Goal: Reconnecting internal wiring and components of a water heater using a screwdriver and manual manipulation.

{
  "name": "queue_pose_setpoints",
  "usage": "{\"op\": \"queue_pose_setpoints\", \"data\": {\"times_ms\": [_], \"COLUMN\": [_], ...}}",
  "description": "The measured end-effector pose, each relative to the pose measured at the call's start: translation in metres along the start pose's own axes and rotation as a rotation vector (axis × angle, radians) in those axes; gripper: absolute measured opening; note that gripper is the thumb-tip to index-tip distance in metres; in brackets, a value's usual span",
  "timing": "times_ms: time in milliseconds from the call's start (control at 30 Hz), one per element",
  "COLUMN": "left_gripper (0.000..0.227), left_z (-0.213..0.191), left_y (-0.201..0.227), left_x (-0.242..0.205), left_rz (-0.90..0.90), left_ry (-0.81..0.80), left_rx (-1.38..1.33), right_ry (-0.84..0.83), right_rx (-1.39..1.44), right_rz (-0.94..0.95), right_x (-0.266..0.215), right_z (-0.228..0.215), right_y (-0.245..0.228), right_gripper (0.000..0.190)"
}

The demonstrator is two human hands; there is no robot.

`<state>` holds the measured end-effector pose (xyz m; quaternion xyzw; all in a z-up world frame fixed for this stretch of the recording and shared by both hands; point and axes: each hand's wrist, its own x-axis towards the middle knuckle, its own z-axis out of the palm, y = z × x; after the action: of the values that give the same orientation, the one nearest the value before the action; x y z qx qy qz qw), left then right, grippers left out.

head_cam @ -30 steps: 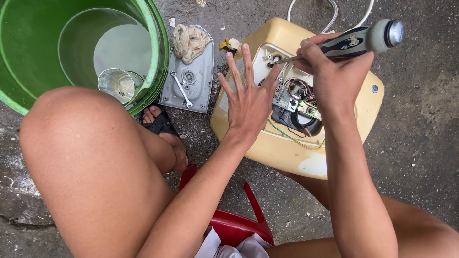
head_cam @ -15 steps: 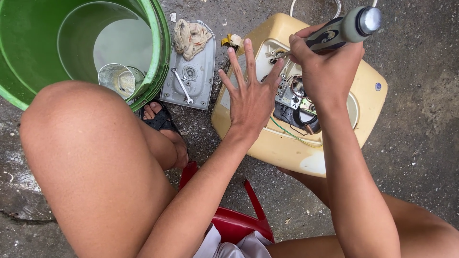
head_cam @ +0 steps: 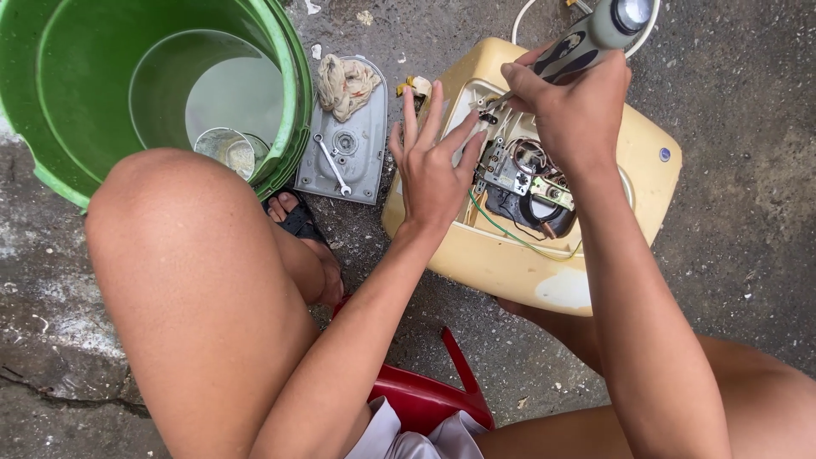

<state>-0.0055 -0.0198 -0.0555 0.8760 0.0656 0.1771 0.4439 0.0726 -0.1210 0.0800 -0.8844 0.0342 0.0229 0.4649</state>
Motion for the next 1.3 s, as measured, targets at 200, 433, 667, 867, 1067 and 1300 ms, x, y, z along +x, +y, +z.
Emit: {"op": "queue_pose_setpoints", "data": {"times_ms": [200, 433, 667, 867, 1067, 1300], "left_gripper": [0.024, 0.017, 0.009, 0.009, 0.021, 0.047], "left_z": [-0.012, 0.0, -0.01, -0.011, -0.029, -0.091], "left_y": [0.017, 0.001, 0.002, 0.004, 0.023, 0.082], "left_x": [0.04, 0.075, 0.107, 0.113, 0.125, 0.152], "left_rz": [0.186, 0.368, 0.368, 0.375, 0.202, 0.398], "left_ry": [-0.067, -0.231, -0.577, -0.674, -0.86, -0.664], "left_rx": [0.082, 0.069, -0.054, 0.019, 0.057, -0.252], "right_ry": [-0.008, 0.075, 0.039, -0.08, -0.046, 0.213], "right_rx": [-0.178, -0.143, -0.104, -0.384, -0.628, -0.891], "right_rz": [-0.113, -0.106, -0.267, -0.624, -0.798, -0.715], "right_x": [0.006, 0.006, -0.002, -0.011, -0.013, -0.01], "right_z": [-0.001, 0.002, -0.018, -0.068, -0.079, -0.059], "right_y": [0.01, 0.02, 0.001, -0.043, -0.046, -0.037], "right_gripper": [0.012, 0.014, 0.024, 0.026, 0.033, 0.047]}}
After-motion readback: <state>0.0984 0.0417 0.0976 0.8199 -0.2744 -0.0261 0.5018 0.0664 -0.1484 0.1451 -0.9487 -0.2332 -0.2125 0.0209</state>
